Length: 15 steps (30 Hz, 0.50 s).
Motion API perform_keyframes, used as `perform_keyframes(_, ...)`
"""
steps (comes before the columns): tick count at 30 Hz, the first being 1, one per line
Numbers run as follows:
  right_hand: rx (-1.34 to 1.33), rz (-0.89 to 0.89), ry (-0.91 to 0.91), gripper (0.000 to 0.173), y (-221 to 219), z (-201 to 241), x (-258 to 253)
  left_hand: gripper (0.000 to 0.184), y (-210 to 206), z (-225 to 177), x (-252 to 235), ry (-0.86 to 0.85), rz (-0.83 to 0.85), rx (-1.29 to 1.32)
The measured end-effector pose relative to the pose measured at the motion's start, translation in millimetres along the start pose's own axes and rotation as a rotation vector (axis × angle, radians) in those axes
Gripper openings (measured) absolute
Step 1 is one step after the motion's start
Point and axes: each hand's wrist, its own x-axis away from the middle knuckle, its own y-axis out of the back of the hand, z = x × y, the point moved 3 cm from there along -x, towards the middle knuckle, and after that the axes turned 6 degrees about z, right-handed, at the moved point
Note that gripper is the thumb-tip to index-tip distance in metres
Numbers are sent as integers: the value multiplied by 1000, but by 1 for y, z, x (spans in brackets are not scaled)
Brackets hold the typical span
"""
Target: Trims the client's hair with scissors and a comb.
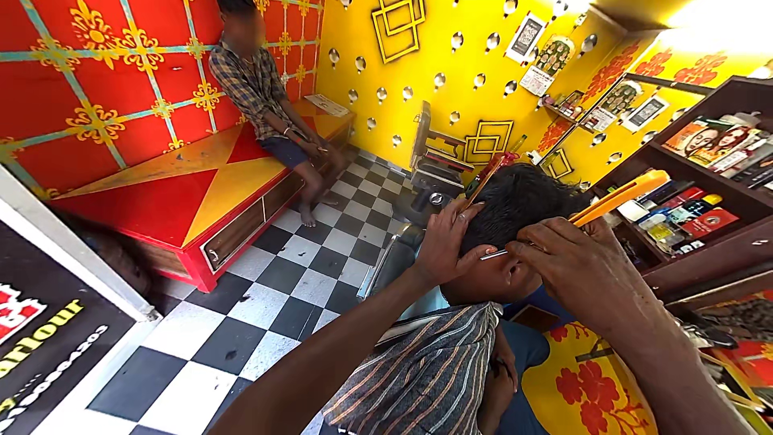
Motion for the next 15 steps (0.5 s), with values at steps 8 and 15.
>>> perform_keyframes(8, -5, 32, -16, 30, -1, 0, -3, 76, 1, 0, 0, 2, 7, 6)
perform_keyframes(15, -12, 47, -20, 27, 0, 1, -6, 78, 1, 0, 0, 11, 15, -1)
